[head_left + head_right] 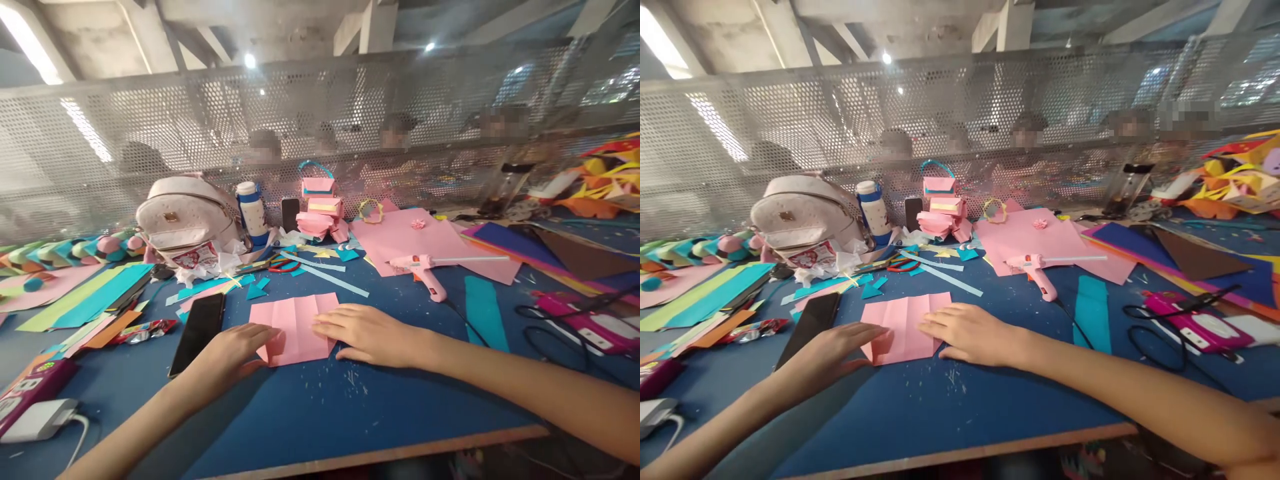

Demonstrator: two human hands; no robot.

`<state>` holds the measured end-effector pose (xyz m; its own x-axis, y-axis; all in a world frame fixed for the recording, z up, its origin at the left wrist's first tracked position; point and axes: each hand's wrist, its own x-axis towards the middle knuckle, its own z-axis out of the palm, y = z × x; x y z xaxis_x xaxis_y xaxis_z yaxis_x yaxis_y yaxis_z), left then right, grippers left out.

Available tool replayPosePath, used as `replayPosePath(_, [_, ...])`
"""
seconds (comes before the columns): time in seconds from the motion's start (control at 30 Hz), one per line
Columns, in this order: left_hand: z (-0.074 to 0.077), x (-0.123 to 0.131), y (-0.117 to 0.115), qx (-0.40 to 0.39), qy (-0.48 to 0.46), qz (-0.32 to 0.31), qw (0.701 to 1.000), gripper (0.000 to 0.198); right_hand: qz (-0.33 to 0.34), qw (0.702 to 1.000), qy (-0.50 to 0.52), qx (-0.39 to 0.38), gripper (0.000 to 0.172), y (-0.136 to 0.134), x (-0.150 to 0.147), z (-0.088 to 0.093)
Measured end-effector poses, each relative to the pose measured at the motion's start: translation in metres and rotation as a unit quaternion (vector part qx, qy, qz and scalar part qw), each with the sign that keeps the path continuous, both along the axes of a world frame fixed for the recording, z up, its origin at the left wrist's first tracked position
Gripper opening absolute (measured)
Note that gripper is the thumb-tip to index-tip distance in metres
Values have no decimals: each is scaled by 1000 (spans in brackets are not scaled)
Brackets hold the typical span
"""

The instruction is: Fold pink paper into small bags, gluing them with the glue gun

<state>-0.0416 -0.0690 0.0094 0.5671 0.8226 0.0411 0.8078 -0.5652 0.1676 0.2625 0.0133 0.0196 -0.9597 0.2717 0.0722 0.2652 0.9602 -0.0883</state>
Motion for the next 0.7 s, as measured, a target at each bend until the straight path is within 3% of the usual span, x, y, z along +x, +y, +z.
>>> replayPosePath(0.13, [13, 9, -6, 7, 44, 26, 999, 22, 4, 999, -1, 52, 16, 3, 1, 0])
replayPosePath(0.23, [12, 11, -18, 16, 60, 28, 998, 5, 18, 996, -3, 90, 20, 2, 13, -3])
replayPosePath(0.3, [7, 11, -26, 5, 38, 19, 999, 13, 26, 996, 8, 89, 25, -4, 22, -7])
replayPosePath(0.43, [-3, 13, -38, 8, -32, 67, 997, 25, -20, 998, 50, 34, 30, -16, 32, -14])
replayPosePath(0.53, [-7, 18, -36, 7, -67, 112, 991, 21, -74, 995, 54, -24, 25, -19, 28, -13])
replayPosePath(0.7, [-2, 29, -24, -94, -101, 102, 985, 14, -83, 988, 25, -125, 16, -11, 12, -3])
